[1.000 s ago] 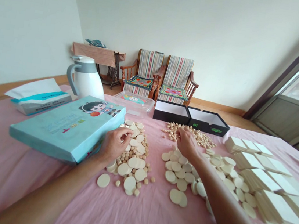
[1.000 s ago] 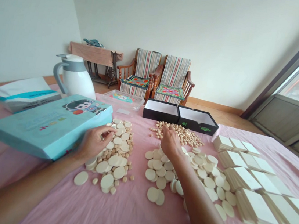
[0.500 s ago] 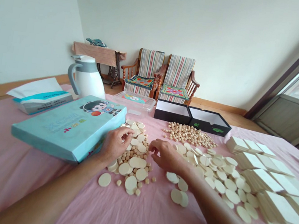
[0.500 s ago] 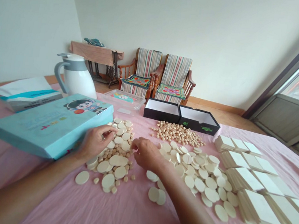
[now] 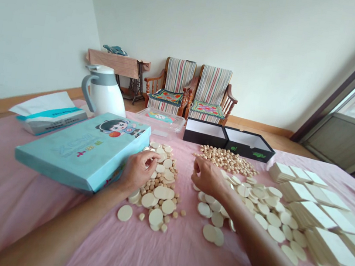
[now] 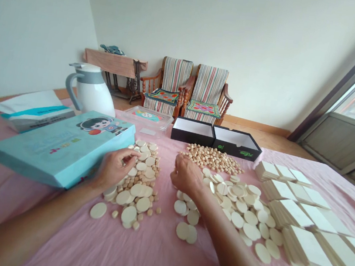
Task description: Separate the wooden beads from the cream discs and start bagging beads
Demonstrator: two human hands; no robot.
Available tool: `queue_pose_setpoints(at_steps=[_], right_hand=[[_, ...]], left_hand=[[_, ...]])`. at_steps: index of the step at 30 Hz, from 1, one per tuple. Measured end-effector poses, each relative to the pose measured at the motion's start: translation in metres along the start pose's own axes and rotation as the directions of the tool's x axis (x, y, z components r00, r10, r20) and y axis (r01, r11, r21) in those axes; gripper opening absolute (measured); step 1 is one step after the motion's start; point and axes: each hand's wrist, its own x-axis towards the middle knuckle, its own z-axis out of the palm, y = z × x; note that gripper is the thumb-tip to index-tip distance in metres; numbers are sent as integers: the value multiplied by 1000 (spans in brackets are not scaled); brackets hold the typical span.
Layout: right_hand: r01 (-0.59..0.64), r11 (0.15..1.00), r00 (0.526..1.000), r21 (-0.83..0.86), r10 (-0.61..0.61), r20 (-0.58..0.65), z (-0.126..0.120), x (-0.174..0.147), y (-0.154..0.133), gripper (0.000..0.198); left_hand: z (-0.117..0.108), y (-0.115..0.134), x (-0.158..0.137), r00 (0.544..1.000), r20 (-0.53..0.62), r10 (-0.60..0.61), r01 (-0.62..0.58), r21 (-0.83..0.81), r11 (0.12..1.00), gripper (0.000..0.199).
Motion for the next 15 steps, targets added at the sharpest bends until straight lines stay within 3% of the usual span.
queue_pose_setpoints(at_steps=[3, 6, 10, 12, 15], right_hand=[[-164, 984, 979, -74, 153, -137, -9, 4, 17, 14], [-178, 983, 961, -35, 166, -221, -12, 6, 21, 18], [87, 982, 994, 167, -74, -83, -6, 3, 1, 17], [201, 941, 977, 274, -212, 10, -1, -1, -15, 20], [268, 892, 939, 363, -326, 106, 6, -7, -33, 19]], left_hand=[[0, 1, 1, 1000, 5, 3, -3, -1, 1000, 17], [0, 1, 1, 1000, 5, -3, 3, 8, 1000, 18], [0, 0, 1, 1000, -3, -5, 5, 20, 1000, 18], [0, -1, 1, 1000, -6, 2, -2, 30, 1000, 19], [0, -1, 1, 1000, -8, 10, -9, 37, 999, 19]])
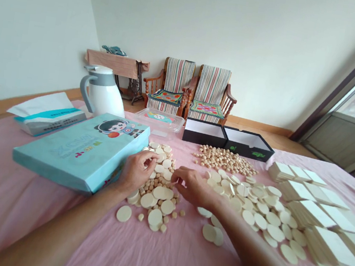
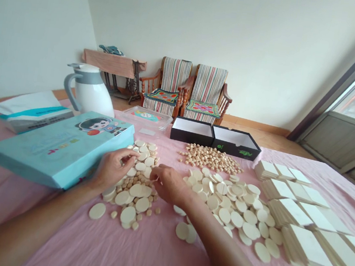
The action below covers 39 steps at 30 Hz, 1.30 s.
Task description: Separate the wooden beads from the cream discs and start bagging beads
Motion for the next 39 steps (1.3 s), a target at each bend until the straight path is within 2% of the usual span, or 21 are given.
queue_pose_setpoints(at_steps=[3, 11, 15, 18, 21, 23, 25, 28, 30, 32, 34, 39], right_hand=[[6, 1000, 999, 15, -7, 34, 7, 0, -5, 16], [-56, 998, 998, -7, 56, 0, 11, 1, -5, 17], [-139, 986, 985, -88, 129, -111, 3, 2, 6, 22], [-259, 950, 938, -173, 205, -279, -9, 1, 28, 23], [-403, 893, 844, -200, 278, -459, -21, -1, 49, 29], [-436, 879, 808, -193, 287, -514, -25, -2, 56, 30], [-386, 906, 837, -172, 265, -479, -24, -2, 55, 26], [-231, 967, 928, -110, 185, -324, -15, 1, 41, 20], [-150, 985, 969, -85, 130, -209, -7, 2, 27, 19], [-125, 988, 986, -94, 113, -125, 2, 2, 14, 17], [-136, 980, 988, -143, 124, -92, 8, 2, 6, 13], [-168, 957, 982, -237, 141, -124, 19, 3, 4, 11]], left_hand=[[-1, 1, 0, 1000, -7, 8, -8, -5, 1000, 18], [0, 0, 0, 1000, 4, 7, -7, -6, 1000, 18], [0, 0, 0, 1000, 3, 5, -5, -3, 1000, 18], [0, 0, 0, 1000, 1, 6, -6, -16, 1000, 19], [0, 1, 0, 1000, 6, -2, 2, -30, 1000, 19], [0, 1, 0, 1000, 7, -5, 5, -32, 999, 19], [0, 1, 0, 1000, 7, -5, 5, -29, 1000, 19], [0, 1, 0, 1000, 7, -7, 8, -21, 1000, 19], [0, 1, 0, 1000, 5, -6, 6, -12, 1000, 18], [0, 1, 0, 1000, 0, -2, 2, -7, 1000, 18], [0, 1, 0, 1000, 1, 0, 0, -11, 1000, 18], [0, 3, 0, 1000, 7, -5, 5, -19, 1000, 17]])
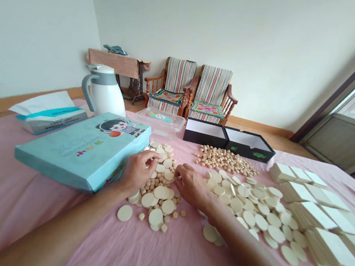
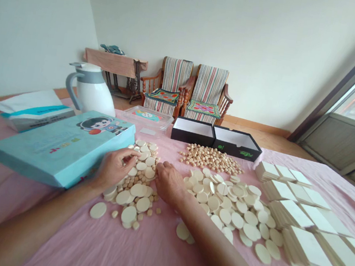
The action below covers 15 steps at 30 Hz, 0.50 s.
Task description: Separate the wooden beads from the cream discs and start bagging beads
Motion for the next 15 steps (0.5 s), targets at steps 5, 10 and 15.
queue_pose_setpoints(at_steps=[5, 10, 15], right_hand=[[-19, 1000, 999, 21, 20, -32, 7, 1, 0, 15], [-67, 997, 995, 39, 70, -75, -2, 4, 9, 13], [-212, 977, 946, -33, 197, -259, -18, 8, 38, 15]], left_hand=[[0, 0, 0, 1000, 6, -9, 9, -7, 1000, 18], [0, 0, 1, 1000, -5, -3, 3, -5, 1000, 18], [0, 1, 1, 1000, -2, -8, 8, -10, 1000, 18]])
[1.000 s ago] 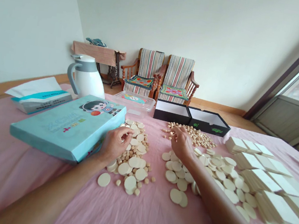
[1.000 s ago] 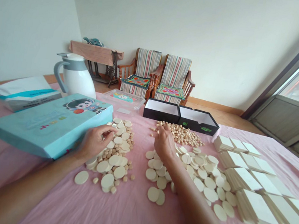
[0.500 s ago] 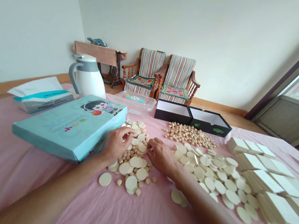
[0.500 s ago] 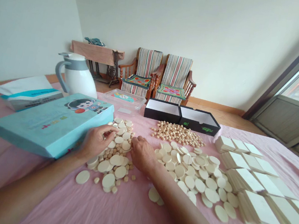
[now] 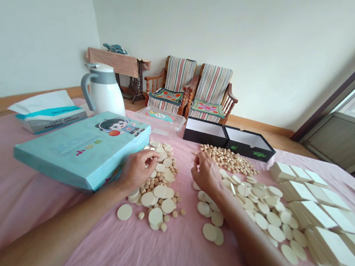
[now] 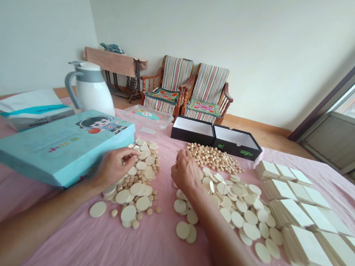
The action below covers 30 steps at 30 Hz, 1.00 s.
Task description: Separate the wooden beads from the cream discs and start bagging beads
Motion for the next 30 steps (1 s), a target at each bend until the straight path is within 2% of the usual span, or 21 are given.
queue_pose_setpoints(at_steps=[3, 6, 9, 11, 16, 22, 26, 30], right_hand=[[-13, 1000, 998, 9, 14, -67, -2, 3, 7, 18], [125, 988, 991, 93, -130, 42, 1, 1, 0, 18], [287, 947, 933, 142, -310, 183, 6, -5, -14, 25], [333, 935, 899, 122, -354, 260, 9, -8, -20, 27], [300, 954, 912, -4, -285, 296, 15, -12, -25, 22], [224, 974, 943, -14, -213, 257, 20, -11, -21, 18], [128, 989, 970, -72, -110, 217, 8, 8, -2, 21], [27, 990, 993, -138, -11, 118, -8, 34, 19, 27]], left_hand=[[0, 0, 0, 1000, 2, -3, 3, 0, 1000, 18], [0, 0, 0, 1000, 3, -5, 5, -3, 1000, 18], [1, 0, 0, 1000, -5, -11, 11, -3, 1000, 18], [1, 0, 0, 1000, -10, -11, 11, -4, 1000, 18], [0, 0, 0, 1000, -4, 0, 0, -5, 1000, 18], [1, -1, -1, 1000, 2, -1, 1, 5, 1000, 19], [1, -3, -1, 1000, 1, -7, 7, 5, 1000, 18], [1, -4, -1, 1000, 1, -5, 5, 5, 1000, 18]])
